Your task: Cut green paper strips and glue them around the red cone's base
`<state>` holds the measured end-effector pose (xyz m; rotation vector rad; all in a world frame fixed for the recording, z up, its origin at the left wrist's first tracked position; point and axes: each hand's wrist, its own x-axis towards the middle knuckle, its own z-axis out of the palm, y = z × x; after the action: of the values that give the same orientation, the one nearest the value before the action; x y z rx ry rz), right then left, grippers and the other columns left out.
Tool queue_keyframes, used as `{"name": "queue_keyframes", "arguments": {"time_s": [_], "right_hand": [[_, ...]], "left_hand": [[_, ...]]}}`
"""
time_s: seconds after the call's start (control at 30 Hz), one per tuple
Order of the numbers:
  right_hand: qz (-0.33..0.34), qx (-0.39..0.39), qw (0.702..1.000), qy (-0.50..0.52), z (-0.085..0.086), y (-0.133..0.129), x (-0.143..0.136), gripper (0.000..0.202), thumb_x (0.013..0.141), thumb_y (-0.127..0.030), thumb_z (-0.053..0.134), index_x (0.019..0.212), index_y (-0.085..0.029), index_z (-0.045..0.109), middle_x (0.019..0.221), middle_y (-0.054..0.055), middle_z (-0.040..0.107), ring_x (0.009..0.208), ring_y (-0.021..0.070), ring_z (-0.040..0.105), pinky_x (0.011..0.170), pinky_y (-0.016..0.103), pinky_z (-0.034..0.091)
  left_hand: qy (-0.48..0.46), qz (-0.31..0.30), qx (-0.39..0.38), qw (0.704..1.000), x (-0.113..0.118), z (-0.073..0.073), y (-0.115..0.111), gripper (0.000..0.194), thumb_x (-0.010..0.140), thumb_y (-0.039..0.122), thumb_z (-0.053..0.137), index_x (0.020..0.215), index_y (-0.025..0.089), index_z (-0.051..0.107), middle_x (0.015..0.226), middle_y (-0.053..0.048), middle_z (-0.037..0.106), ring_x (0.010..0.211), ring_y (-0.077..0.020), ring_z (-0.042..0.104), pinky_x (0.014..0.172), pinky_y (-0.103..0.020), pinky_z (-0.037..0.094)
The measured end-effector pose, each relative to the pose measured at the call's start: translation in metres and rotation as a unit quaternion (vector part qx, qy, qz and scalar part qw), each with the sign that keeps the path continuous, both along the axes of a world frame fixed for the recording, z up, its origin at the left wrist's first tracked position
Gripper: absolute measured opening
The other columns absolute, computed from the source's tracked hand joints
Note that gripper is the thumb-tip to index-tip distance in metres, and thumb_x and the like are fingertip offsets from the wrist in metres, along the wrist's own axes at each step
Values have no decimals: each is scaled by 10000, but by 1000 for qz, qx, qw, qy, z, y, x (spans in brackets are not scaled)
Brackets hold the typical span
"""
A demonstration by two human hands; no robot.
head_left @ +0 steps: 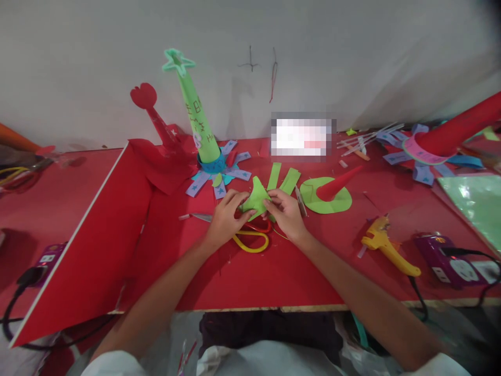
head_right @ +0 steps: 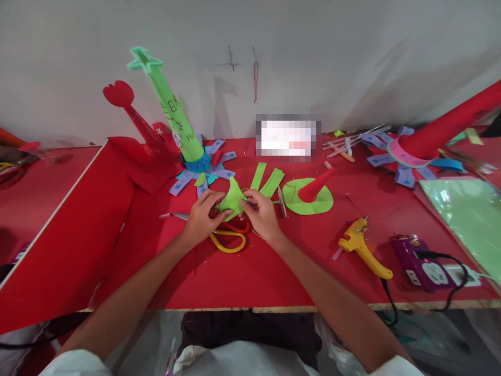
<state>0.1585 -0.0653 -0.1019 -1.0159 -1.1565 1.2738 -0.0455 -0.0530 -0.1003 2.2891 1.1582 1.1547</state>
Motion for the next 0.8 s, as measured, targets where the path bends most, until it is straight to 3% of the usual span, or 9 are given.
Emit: {"name": "queue_keyframes", "arguments": {"time_s": [0.1,0.17,0.23,0.33,0.47,0.63,0.7,0.8], "right_hand": [[-2,2,1000,5,-3,1,0,362,857,-522,817,992,-232,647,845,9,735,566,172,710,554,322,584],[1,3,1000,10,-4,2,1,375,863,-535,813,1020,-229,664,832,7,730,578,169,712,561,316,591],[0,9,1000,14,-3,3,2,371,894,-544,784,1073,-234,686,842,7,729,595,161,707,572,310,599],[-18,18,1000,19,-2,4,5,312,949,-518,728,1120,-258,707,953,21,746,620,137,691,585,299,608],[-38,14,999,17,-1,5,7,237,961,-460,712,1085,-258,709,1042,36,756,630,121,680,567,276,589],[-30,5,999,23,-2,5,6,220,960,-437,695,1047,-235,693,988,40,770,619,113,657,550,259,561],[-24,4,999,24,-2,5,6,220,957,-436,694,1038,-231,693,978,38,766,616,108,647,544,252,551],[-18,6,999,26,-2,5,6,214,953,-433,696,1019,-229,697,939,31,757,608,106,634,543,250,543]], "left_hand": [[-15,1,-27,1000,0,2,3,280,933,359,770,1143,198,679,999,-42,670,853,-168,629,753,-278,497],[-12,3,-82,997,1,5,3,176,947,352,726,971,187,670,821,8,626,705,-130,552,668,-260,421],[-24,11,-160,987,1,10,1,245,960,349,672,794,182,605,665,46,519,604,-101,454,611,-253,333],[-109,36,-267,957,1,16,1,375,917,368,686,657,181,491,559,66,417,548,-79,376,571,-246,262],[-200,45,-360,910,-1,19,11,390,864,440,738,672,199,498,446,84,418,431,-66,340,478,-225,226],[-333,70,-412,845,6,23,50,269,827,352,727,848,222,493,535,97,525,347,-38,288,391,-191,157],[-390,75,-410,821,12,26,73,227,806,247,712,898,215,506,637,73,596,386,-36,389,399,-173,221],[-460,85,-404,786,22,30,111,236,795,148,703,852,208,482,683,57,592,475,-54,531,442,-166,352]]}}
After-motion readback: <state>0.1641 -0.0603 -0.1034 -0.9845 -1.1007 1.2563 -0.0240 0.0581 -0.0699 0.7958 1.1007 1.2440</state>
